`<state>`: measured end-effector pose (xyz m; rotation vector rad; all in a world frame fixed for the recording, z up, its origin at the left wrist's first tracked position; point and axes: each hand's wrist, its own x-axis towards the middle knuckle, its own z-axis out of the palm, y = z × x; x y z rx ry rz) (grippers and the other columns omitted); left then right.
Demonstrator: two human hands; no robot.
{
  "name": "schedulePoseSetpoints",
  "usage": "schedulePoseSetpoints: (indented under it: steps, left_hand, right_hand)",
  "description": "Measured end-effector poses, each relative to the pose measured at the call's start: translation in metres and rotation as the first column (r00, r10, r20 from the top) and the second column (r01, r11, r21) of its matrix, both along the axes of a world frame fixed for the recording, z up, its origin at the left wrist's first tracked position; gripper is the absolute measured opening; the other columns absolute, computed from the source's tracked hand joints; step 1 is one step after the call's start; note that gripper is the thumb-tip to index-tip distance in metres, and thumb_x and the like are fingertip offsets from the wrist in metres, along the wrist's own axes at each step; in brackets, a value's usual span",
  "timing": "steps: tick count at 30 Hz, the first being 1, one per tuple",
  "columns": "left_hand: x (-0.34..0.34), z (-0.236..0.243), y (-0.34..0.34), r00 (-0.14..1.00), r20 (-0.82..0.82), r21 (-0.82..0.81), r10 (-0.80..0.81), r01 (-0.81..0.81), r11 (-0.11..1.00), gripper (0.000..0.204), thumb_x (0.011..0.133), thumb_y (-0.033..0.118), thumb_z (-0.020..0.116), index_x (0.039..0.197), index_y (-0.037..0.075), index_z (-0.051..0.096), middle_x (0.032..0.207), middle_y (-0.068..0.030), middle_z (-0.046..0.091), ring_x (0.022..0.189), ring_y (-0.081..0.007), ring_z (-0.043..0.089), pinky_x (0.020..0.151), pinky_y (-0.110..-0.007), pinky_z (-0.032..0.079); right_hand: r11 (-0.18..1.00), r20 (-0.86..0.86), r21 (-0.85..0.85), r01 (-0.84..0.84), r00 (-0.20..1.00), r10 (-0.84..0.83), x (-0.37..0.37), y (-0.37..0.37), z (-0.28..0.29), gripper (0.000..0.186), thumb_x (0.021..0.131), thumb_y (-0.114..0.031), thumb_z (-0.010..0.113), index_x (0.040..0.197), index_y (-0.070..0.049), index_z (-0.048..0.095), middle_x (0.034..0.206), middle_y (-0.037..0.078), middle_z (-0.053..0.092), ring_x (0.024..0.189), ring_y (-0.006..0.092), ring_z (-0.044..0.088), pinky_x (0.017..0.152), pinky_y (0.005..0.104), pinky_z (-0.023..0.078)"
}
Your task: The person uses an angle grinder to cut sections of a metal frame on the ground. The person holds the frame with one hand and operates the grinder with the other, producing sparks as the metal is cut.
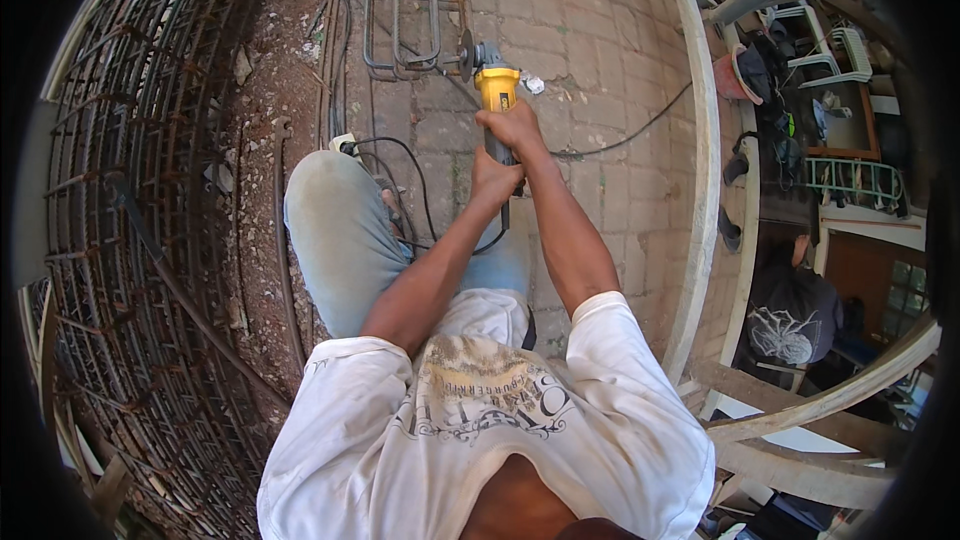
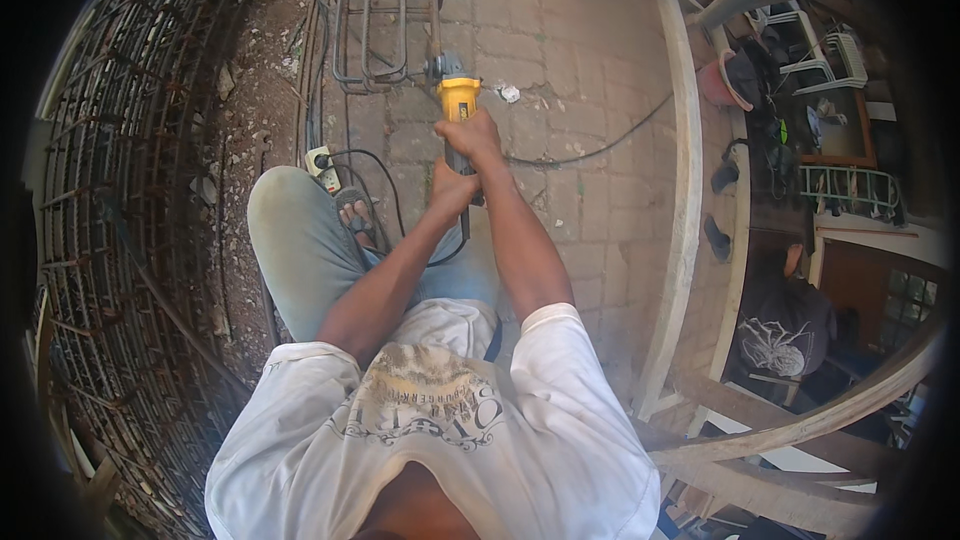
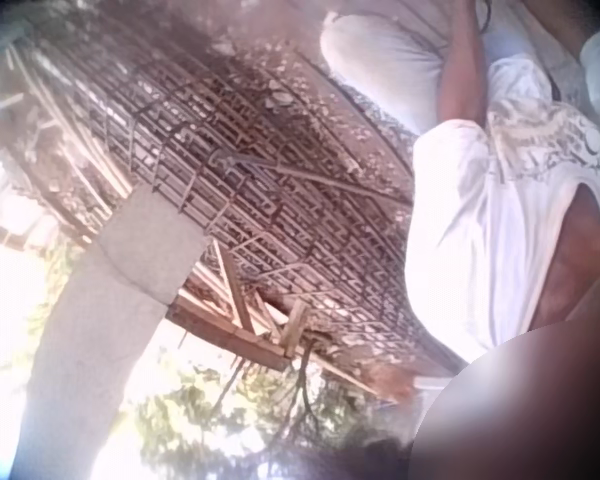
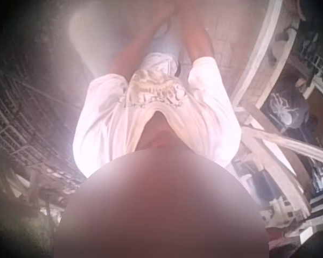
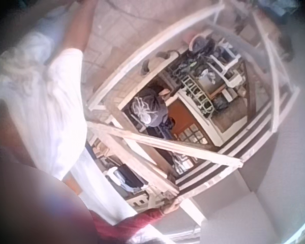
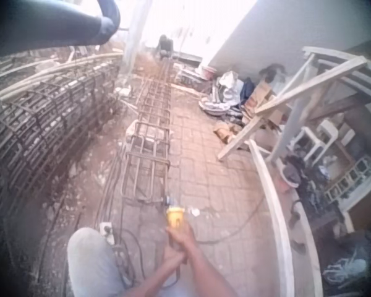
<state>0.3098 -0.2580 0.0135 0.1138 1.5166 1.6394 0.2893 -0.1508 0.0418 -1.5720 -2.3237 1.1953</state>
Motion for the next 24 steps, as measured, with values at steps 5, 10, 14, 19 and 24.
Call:
schedulePoseSetpoints:
  steps: [5,10,14,19,24]
  left_hand:
    - [-0.003,-0.003,0.002,0.996,0.03,0.079,-0.084,0.081,0.994,0.057,0.063,0.022,0.084,0.101,-0.002,0.049,0.077,-0.0086,0.065,0.064,-0.017,0.065,0.058,-0.032,0.052]
    - [0.001,-0.007,0.007,0.999,-0.033,-0.007,0.004,-0.004,1.0,0.059,0.063,0.022,0.084,0.103,-0.002,0.048,0.077,-0.0081,0.064,0.064,-0.0166,0.065,0.058,-0.032,0.052]
    - [-0.002,-0.004,0.006,0.999,0.032,0.018,0.006,-0.007,1.0,0.066,0.062,0.022,0.085,0.107,-0.004,0.044,0.08,-0.0096,0.065,0.067,-0.0182,0.066,0.059,-0.032,0.052]
    - [-0.004,0.0,0.005,1.0,0.029,-0.036,0.012,-0.011,0.999,0.069,0.061,0.024,0.086,0.109,-0.003,0.044,0.086,-0.0126,0.066,0.071,-0.0198,0.067,0.06,-0.033,0.053]
    - [-0.002,-0.004,0.007,0.999,-0.036,-0.092,0.003,-0.007,0.996,0.075,0.059,0.033,0.087,0.111,-0.002,0.046,0.09,-0.0143,0.067,0.077,-0.0216,0.069,0.066,-0.034,0.054]
  right_hand:
    - [0.993,0.091,-0.103,-0.062,0.993,0.071,0.001,0.006,0.008,0.064,0.061,-0.034,0.08,0.108,0.006,0.064,0.106,0.025,0.069,0.099,0.0358,0.069,0.084,0.0409,0.054]
    - [0.99,0.065,-0.116,-0.077,0.994,0.085,0.0,0.005,0.015,0.065,0.061,-0.034,0.08,0.108,0.008,0.063,0.105,0.027,0.069,0.098,0.036,0.069,0.083,0.0412,0.054]
    - [0.993,0.082,-0.1,-0.061,0.994,0.07,-0.004,0.003,0.011,0.066,0.06,-0.033,0.08,0.108,0.009,0.063,0.103,0.027,0.069,0.097,0.0356,0.07,0.082,0.0414,0.054]
    - [0.993,0.101,-0.096,-0.07,0.992,0.08,-0.004,0.008,0.006,0.067,0.061,-0.034,0.081,0.109,0.008,0.062,0.105,0.027,0.069,0.098,0.0353,0.07,0.082,0.0413,0.054]
    - [0.994,0.101,-0.081,-0.067,0.992,0.075,-0.005,0.011,0.0,0.065,0.062,-0.035,0.082,0.108,0.008,0.063,0.103,0.026,0.07,0.096,0.0347,0.07,0.08,0.0415,0.054]
